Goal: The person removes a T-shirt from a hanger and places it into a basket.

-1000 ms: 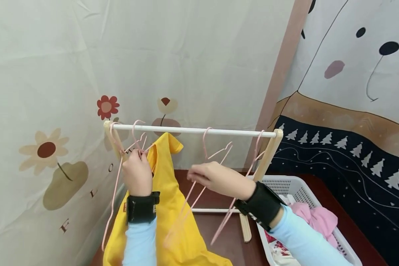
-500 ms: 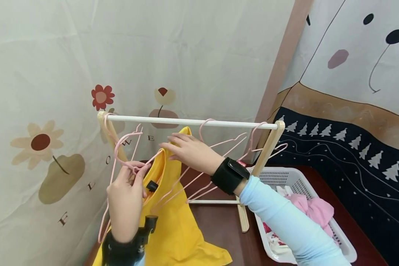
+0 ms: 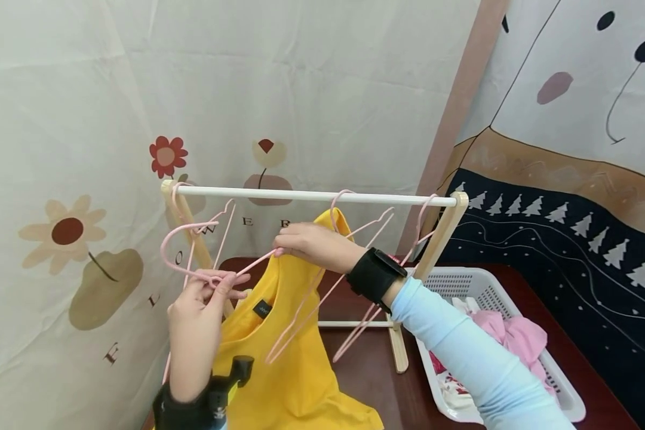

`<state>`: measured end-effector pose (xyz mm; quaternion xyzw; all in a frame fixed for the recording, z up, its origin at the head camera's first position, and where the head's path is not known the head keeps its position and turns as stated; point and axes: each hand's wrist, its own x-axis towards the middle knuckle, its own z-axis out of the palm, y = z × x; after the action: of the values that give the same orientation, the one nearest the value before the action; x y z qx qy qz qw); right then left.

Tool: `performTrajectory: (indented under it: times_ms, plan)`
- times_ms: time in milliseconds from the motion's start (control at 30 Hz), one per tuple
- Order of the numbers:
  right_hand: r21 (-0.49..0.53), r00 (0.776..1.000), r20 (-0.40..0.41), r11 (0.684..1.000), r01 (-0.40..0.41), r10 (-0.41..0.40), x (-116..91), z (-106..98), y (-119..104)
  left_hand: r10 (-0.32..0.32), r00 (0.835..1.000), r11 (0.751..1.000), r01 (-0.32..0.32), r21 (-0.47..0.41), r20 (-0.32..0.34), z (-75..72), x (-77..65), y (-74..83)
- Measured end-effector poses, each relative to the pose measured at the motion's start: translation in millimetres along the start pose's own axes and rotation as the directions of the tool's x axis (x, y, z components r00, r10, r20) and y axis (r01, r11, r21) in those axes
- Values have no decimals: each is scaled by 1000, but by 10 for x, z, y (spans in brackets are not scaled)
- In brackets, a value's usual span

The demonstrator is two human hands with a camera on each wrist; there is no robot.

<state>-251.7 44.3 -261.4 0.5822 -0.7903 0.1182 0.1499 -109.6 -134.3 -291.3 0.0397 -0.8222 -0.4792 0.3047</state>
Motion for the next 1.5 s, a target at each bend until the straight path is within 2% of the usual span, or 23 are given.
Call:
performTrajectory:
  times_ms: [133, 233, 300, 400, 500, 600, 700, 833, 867, 933, 967, 1067, 1100, 1167, 1267, 1300, 1400, 1500]
  plan:
    - [-94, 998, -61, 996, 11, -17, 27, 32, -43, -80, 997, 997, 80, 22, 0, -99, -61, -31]
    - [-190, 994, -97, 981, 35, -54, 50, 52, -74, -148, 988, 988, 150, 37, -37, -159, -110, -79]
    - [-238, 990, -122, 970, 42, -73, 56, 57, -72, -170, 982, 984, 173, 30, -82, -189, -146, -122]
    - [-215, 982, -189, 976, -20, -21, 39, 42, -35, -200, 969, 980, 196, -47, -145, -239, -204, -205]
    - [-106, 965, -239, 985, -133, 104, 23, 2, 8, -235, 953, 957, 193, -216, -191, -303, -245, -279]
    - [-8, 942, -240, 970, -244, 235, 27, -33, 12, -247, 946, 895, 140, -423, -210, -353, -258, -333]
    - [45, 914, -220, 939, -341, 342, 23, -21, -27, -262, 940, 798, 82, -596, -220, -377, -259, -395]
    - [126, 877, -230, 906, -404, 423, -13, 20, -84, -316, 925, 679, 64, -731, -213, -366, -266, -495]
    - [159, 868, -235, 898, -410, 438, -18, 25, -94, -330, 921, 655, 65, -753, -208, -355, -264, -514]
    - [239, 849, -236, 875, -421, 473, -17, 25, -100, -343, 916, 625, 58, -778, -207, -331, -256, -522]
    - [282, 836, -230, 856, -433, 498, -12, 24, -100, -349, 913, 615, 54, -787, -210, -317, -250, -517]
    - [389, 777, -211, 780, -489, 593, 20, 11, -113, -367, 903, 616, 56, -786, -223, -253, -204, -476]
    - [419, 747, -214, 750, -512, 629, 31, 5, -120, -373, 900, 627, 67, -776, -224, -227, -187, -456]
    - [510, 676, -209, 669, -542, 707, 48, -11, -147, -379, 900, 643, 88, -761, -217, -170, -150, -423]
    - [629, 578, -198, 555, -544, 791, 67, -26, -204, -379, 903, 651, 104, -752, -203, -115, -117, -404]
    - [671, 551, -184, 513, -535, 814, 68, -24, -225, -378, 903, 656, 105, -748, -205, -106, -112, -409]
    - [784, 473, -107, 366, -501, 875, 78, -6, -288, -386, 901, 642, 109, -759, -197, -95, -117, -449]
    - [887, 374, -9, 179, -425, 928, 103, 13, -332, -396, 900, 646, 131, -752, -183, -72, -123, -484]
